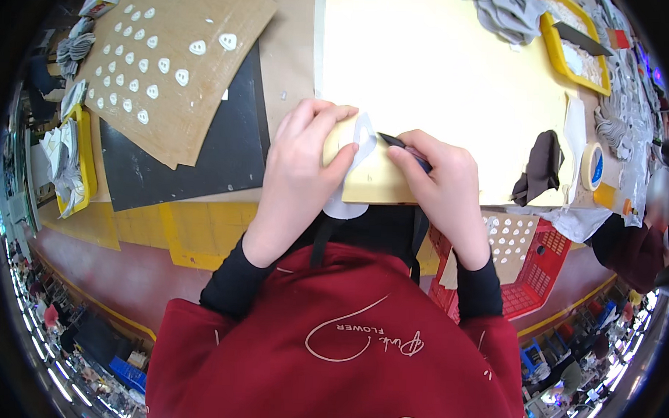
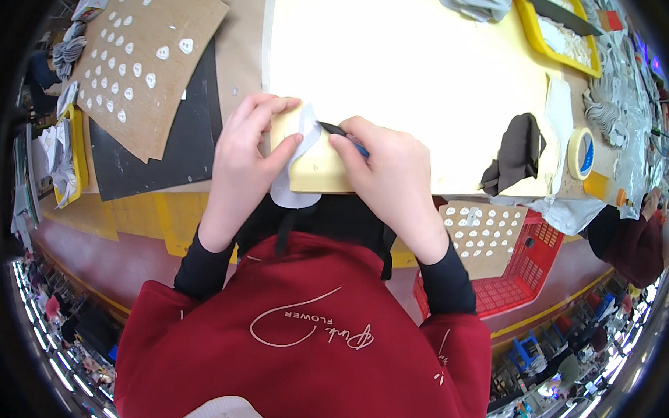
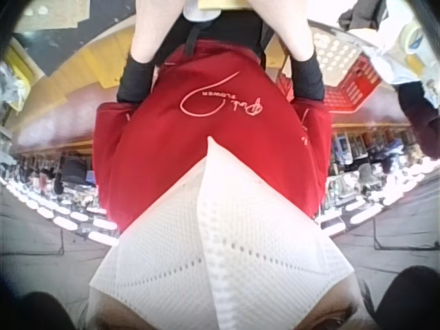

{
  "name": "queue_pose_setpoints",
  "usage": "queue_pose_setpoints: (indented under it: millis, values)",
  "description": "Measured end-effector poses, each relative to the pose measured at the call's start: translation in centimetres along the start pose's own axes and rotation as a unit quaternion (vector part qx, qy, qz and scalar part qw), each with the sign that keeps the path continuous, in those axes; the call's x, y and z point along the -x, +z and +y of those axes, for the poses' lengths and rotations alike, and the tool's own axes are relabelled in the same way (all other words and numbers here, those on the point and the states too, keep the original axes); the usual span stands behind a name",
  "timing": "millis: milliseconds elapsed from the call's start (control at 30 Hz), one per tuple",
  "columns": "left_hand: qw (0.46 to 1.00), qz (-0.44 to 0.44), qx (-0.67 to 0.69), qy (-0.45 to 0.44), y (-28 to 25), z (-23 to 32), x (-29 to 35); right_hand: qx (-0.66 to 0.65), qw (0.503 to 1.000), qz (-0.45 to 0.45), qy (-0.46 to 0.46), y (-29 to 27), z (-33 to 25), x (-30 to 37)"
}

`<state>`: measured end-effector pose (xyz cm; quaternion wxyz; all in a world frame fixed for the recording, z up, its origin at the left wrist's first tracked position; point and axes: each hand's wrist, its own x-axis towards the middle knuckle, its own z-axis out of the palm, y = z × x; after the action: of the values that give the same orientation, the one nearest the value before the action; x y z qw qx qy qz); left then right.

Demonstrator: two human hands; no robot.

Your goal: The person assembles small white fabric pieces by hand, inserting small inserts into pockets and folding them. They use a utility knife to trim edges and a pen to mark pieces, then stack the finished parts on the table.

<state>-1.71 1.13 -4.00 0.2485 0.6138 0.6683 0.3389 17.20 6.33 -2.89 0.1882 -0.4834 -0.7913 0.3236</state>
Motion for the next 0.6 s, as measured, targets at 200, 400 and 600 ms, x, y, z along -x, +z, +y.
queue_pose_setpoints:
  millis: [200, 400, 600]
  values:
    - [0.998, -0.054, -0.02, 0.0, -0.5, 1.0, 0.5, 0.215, 0.942, 0.234, -0.108, -1.5, 2.3, -0.7]
    - [0.999, -0.017, -0.005, 0.051, 0.3, 1.1, 0.1, 0.042, 0.997, -0.023, -0.06, -0.6, -1.4, 3.7]
    - [0.998, -0.033, 0.046, -0.001, 0.7, 1.1, -1.0, 0.081, 0.986, 0.042, -0.141, 4.6, -3.7, 6.5]
